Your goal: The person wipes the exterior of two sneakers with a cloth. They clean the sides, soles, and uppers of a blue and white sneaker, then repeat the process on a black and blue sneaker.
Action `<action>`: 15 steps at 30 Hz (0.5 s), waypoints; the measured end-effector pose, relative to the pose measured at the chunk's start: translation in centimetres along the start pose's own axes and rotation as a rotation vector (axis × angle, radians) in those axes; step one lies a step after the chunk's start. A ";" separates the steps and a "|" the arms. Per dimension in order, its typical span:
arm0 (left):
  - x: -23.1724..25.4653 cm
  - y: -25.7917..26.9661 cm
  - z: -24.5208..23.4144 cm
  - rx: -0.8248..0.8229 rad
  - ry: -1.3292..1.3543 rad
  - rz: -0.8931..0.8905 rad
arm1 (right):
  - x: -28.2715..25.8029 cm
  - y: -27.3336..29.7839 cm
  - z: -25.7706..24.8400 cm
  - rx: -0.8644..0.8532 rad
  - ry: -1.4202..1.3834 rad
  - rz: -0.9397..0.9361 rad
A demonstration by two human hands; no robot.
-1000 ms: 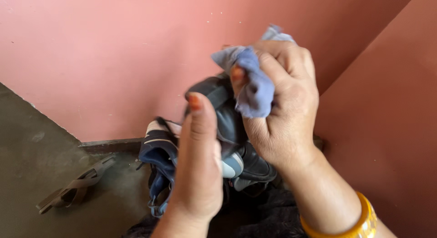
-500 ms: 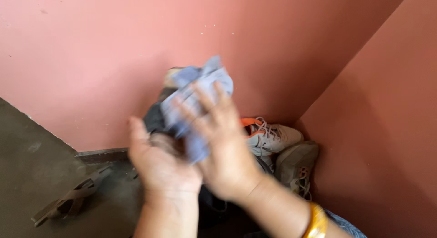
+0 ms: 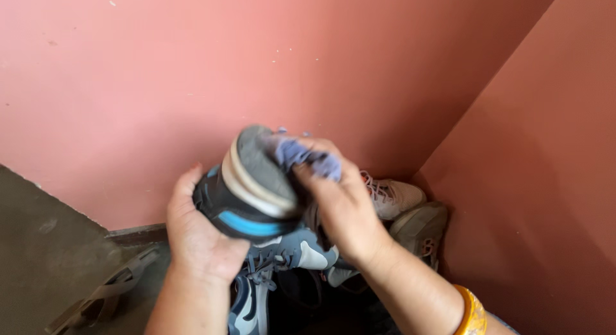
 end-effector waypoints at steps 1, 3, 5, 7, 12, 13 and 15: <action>-0.2 -0.4 -0.6 0.021 -0.040 -0.041 | 0.0 0.7 0.5 -0.110 0.132 -0.131; -0.4 -1.1 -2.3 0.066 -0.121 -0.117 | 2.3 1.1 0.2 -0.007 0.141 -0.067; -0.4 -1.7 -4.1 0.121 -0.111 -0.136 | 4.9 0.8 -0.1 0.124 0.150 0.073; -0.1 -2.2 -5.5 0.192 -0.205 -0.159 | 6.5 0.1 -0.5 0.251 0.273 0.203; 0.8 -2.7 -6.7 0.268 -0.389 -0.147 | 6.5 -0.6 0.1 0.361 0.244 0.515; 0.8 -2.8 -6.4 0.250 -0.393 -0.137 | 4.2 -1.1 1.2 0.217 0.332 0.160; 0.9 -2.7 -5.7 0.219 -0.404 -0.115 | 1.4 -0.5 3.1 0.038 0.512 -0.286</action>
Point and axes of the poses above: each hand's wrist, its own y-axis away from the middle knuckle, its own z-axis out of the palm, x = y × z, the point moved 5 cm from there along -y, towards the middle knuckle, and after that the axes turned 13 degrees about -y, right-handed, at the moved point
